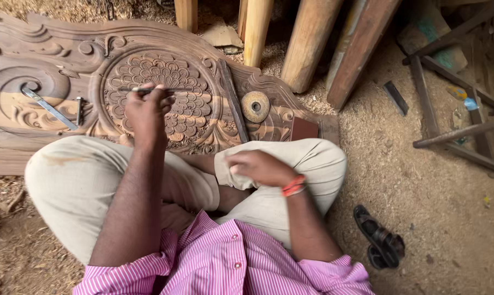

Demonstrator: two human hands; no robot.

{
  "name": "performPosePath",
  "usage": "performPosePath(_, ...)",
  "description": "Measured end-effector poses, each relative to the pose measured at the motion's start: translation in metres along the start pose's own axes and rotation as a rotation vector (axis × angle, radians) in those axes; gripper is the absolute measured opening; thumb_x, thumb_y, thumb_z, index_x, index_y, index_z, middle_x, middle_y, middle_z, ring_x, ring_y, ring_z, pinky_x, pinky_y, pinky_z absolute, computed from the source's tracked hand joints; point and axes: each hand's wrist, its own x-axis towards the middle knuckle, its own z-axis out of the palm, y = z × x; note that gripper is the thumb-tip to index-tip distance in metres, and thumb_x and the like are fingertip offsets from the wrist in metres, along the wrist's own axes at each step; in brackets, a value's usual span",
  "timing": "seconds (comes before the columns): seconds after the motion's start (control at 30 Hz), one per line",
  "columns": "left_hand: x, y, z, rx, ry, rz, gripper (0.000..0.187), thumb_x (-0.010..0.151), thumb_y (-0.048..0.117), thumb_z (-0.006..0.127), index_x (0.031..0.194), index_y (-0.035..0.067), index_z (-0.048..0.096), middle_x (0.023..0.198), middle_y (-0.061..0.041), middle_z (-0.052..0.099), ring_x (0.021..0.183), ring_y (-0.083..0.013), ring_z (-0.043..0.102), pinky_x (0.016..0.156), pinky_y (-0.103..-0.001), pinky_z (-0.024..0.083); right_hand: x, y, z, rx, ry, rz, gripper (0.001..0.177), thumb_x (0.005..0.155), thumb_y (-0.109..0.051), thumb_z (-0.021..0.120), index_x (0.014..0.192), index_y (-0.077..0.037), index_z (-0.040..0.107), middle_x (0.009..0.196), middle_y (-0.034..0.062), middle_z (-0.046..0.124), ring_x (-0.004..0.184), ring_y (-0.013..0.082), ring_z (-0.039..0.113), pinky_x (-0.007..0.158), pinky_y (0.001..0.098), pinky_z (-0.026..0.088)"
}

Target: The person carves intricate floral patterns into a wooden panel using a chisel and mallet. They sit cross-legged on the floor, repeatedly striking the chisel to shape the wood.

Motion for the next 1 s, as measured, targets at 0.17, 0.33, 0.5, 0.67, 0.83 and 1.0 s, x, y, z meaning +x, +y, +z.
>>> performPosePath(0.17,0.005,-0.045,0.022,0.334,0.053,0.051,0.017,0.095,0.005,0.071,0.11,-0.002,0.066,0.093,-0.015,0.077,0.076,-0.0134,0.075,0.064,-0.022,0.057,0.008,0.037,-0.085,-0.083,0.219,0.087,0.047,0.099,-0.026,0.06,0.142,-0.006,0.058,0.129,0.0158,0.07,0.117,0.0258,0.07,0.099,0.0374,0.055)
performPosePath(0.33,0.014,-0.112,0.034,0.621,0.292,0.02,0.014,0.094,0.006,0.073,0.106,0.0,0.069,0.087,-0.013,0.078,0.072,-0.0155,0.073,0.061,-0.026,0.055,0.086,0.078,-0.123,-0.514,0.131,0.408,0.049,0.099,-0.034,0.06,0.141,-0.009,0.06,0.12,0.0167,0.073,0.111,0.033,0.07,0.097,0.0479,0.054)
performPosePath(0.5,0.034,-0.167,0.021,0.733,0.358,-0.001,0.016,0.096,0.012,0.069,0.108,0.001,0.066,0.09,-0.012,0.077,0.074,-0.0144,0.076,0.062,-0.028,0.063,0.162,0.145,-0.079,-0.536,0.27,0.392,0.089,0.088,-0.049,0.075,0.152,-0.003,0.036,0.118,0.0218,0.069,0.103,0.0411,0.068,0.087,0.0524,0.054)
performPosePath(0.67,0.039,-0.193,0.014,0.913,0.28,0.119,0.018,0.101,0.016,0.069,0.105,-0.001,0.065,0.096,-0.015,0.074,0.081,-0.0218,0.074,0.071,-0.032,0.063,0.187,0.194,-0.048,-0.466,0.1,0.576,0.112,0.088,-0.05,0.074,0.165,-0.001,0.01,0.115,0.0241,0.071,0.103,0.0395,0.071,0.091,0.0497,0.056)
performPosePath(0.83,0.036,-0.205,0.012,0.966,0.272,0.221,0.019,0.105,0.015,0.07,0.104,-0.003,0.062,0.096,-0.017,0.071,0.082,-0.0239,0.074,0.073,-0.035,0.062,0.188,0.201,-0.052,-0.434,0.1,0.604,0.119,0.081,-0.044,0.082,0.162,-0.001,0.006,0.125,0.0279,0.064,0.103,0.041,0.069,0.091,0.0481,0.056)
performPosePath(1.0,0.039,-0.207,0.012,0.928,0.258,0.194,0.018,0.107,0.016,0.064,0.11,0.0,0.057,0.095,-0.014,0.071,0.082,-0.0206,0.075,0.07,-0.031,0.066,0.193,0.201,-0.049,-0.392,0.14,0.662,0.111,0.077,-0.032,0.081,0.16,-0.001,0.013,0.127,0.0245,0.065,0.106,0.0376,0.07,0.094,0.0462,0.056)
